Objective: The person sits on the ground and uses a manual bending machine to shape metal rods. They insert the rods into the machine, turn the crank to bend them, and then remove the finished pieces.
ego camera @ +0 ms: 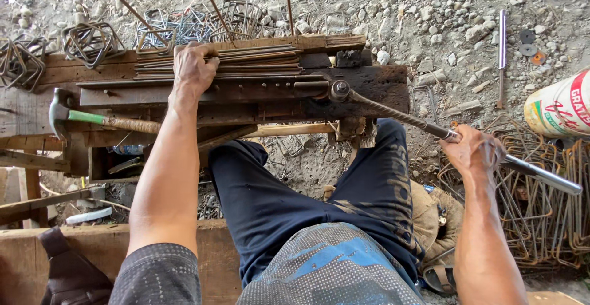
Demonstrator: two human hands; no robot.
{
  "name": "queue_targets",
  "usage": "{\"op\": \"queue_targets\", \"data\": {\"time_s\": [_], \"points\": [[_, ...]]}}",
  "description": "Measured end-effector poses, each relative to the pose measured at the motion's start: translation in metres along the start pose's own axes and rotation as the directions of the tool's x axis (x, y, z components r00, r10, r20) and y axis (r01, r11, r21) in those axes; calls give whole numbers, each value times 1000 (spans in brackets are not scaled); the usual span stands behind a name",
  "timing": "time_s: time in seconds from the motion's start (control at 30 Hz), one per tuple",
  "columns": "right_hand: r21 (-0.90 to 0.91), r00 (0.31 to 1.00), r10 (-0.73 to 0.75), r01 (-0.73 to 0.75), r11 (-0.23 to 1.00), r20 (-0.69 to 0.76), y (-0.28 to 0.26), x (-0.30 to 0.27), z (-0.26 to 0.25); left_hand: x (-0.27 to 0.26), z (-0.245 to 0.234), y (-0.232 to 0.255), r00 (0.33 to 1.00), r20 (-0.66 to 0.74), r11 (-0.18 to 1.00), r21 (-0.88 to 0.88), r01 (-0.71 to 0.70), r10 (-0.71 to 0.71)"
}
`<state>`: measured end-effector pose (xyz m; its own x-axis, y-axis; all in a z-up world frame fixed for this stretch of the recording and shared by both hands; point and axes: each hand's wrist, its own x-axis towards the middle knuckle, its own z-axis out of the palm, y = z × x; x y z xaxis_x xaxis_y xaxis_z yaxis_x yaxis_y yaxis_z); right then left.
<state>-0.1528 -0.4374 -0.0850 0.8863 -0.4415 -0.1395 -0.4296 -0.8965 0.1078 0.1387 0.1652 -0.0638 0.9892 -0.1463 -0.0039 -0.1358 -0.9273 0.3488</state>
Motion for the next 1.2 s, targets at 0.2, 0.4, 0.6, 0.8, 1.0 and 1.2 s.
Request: {"op": "queue_targets", "data": {"time_s": [0.2, 0.4, 0.6, 0.8, 1.0, 1.2], "points": [[4, 998, -23, 24, 1000, -53, 1, 4, 0, -12, 0, 5, 986, -145, 992, -84, -96, 83], [-41, 998, -30, 27, 999, -50, -2, 14, -10, -27, -18, 30, 927, -291, 970, 125, -210, 238], [0, 998, -50, 50, 999, 22, -4, 34, -21, -77, -78, 112, 767, -500, 878, -25, -478, 403], [33, 990, -139, 139, 990, 5, 2, 60, -18, -116, -51, 158, 941, 339, 159, -929, 333, 10], [188, 965, -237, 255, 949, -113, -10, 50, -27, -134, -8, 178, 931, 362, -224, -912, 344, -43], [544, 883, -229, 437, 716, -409, -112, -50, -99, -140, 30, 193, 951, 290, -191, -945, 267, -106]]}}
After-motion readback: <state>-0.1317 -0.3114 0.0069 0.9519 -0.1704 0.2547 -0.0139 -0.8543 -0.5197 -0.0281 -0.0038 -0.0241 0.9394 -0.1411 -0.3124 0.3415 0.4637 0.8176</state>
